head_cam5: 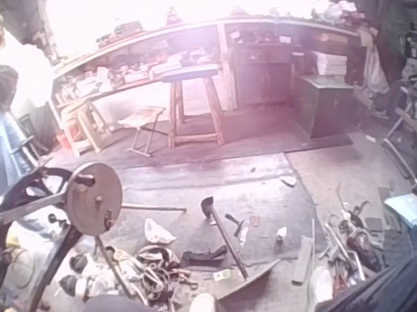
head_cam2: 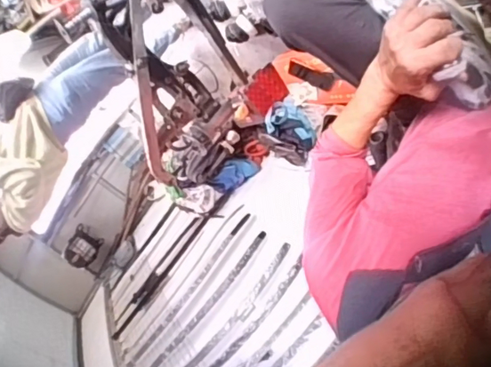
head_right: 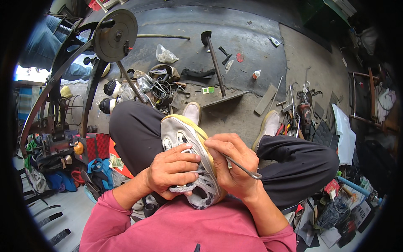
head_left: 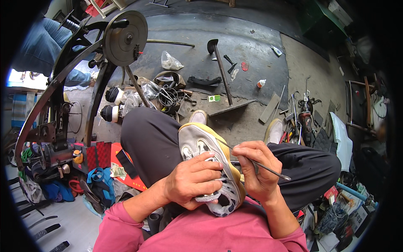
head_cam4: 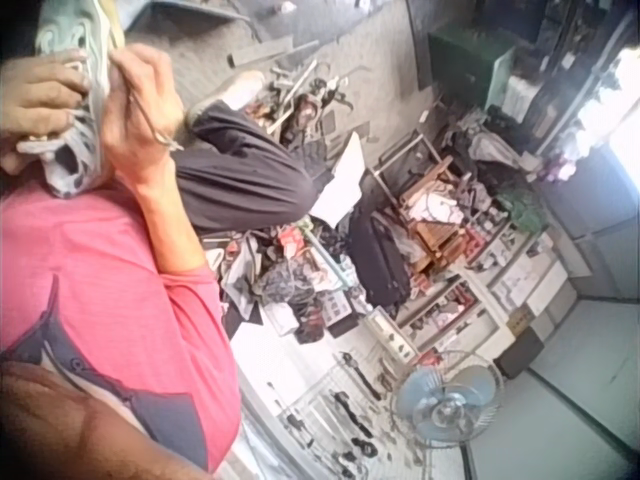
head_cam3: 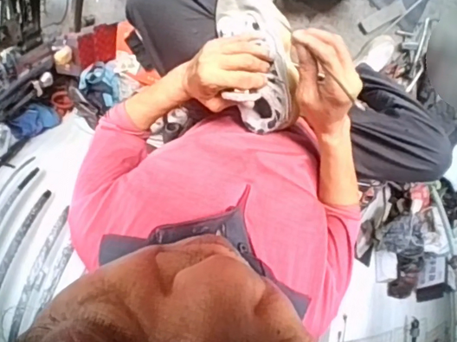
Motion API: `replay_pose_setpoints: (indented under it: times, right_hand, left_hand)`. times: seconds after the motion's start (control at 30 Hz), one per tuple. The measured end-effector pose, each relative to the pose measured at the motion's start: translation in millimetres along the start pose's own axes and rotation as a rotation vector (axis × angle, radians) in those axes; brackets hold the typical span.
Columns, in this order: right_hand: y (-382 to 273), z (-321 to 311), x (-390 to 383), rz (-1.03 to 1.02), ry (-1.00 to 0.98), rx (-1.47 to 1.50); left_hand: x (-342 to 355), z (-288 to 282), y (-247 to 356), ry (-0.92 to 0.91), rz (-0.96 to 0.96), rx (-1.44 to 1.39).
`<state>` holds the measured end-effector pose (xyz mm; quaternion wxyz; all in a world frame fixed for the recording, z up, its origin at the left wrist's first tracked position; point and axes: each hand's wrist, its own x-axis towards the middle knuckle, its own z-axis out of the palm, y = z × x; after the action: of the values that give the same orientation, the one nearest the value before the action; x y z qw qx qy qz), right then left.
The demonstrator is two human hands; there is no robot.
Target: The person applies glue to the sole of a white sneaker and uses a metal hook tool to press and align the sole to the upper. They repeatedly apply glue and press the sole along the edge, working on one shoe at a time.
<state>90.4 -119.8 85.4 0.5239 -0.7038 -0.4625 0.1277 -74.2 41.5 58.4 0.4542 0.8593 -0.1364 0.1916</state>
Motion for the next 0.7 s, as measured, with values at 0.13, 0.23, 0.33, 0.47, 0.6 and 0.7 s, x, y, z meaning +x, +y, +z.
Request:
replay_pose_setpoints:
  times: [0.13,0.23,0.33,0.47,0.6,0.7]
  right_hand:
    - [-2,-6,-5,0.005,-0.005,0.01]
    - [-2,-11,-12,0.0,-0.002,0.012]
    - [-1,-14,-18,-0.017,0.009,0.014]
    - [-3,-16,-27,0.013,0.019,0.039]
    - [-5,-20,-33,0.021,0.023,0.031]
    - [-7,-21,-35,0.024,0.042,0.05]
  left_hand:
    - [0,0,1,-0.003,-0.007,0.004]
    - [0,0,0,0.001,-0.007,0.004]
    - [0,0,0,-0.001,-0.007,0.006]
    - [1,0,0,0.004,-0.01,0.006]
    - [0,0,1,-0.001,-0.017,0.007]
    - [1,0,2,-0.002,-0.018,0.006]
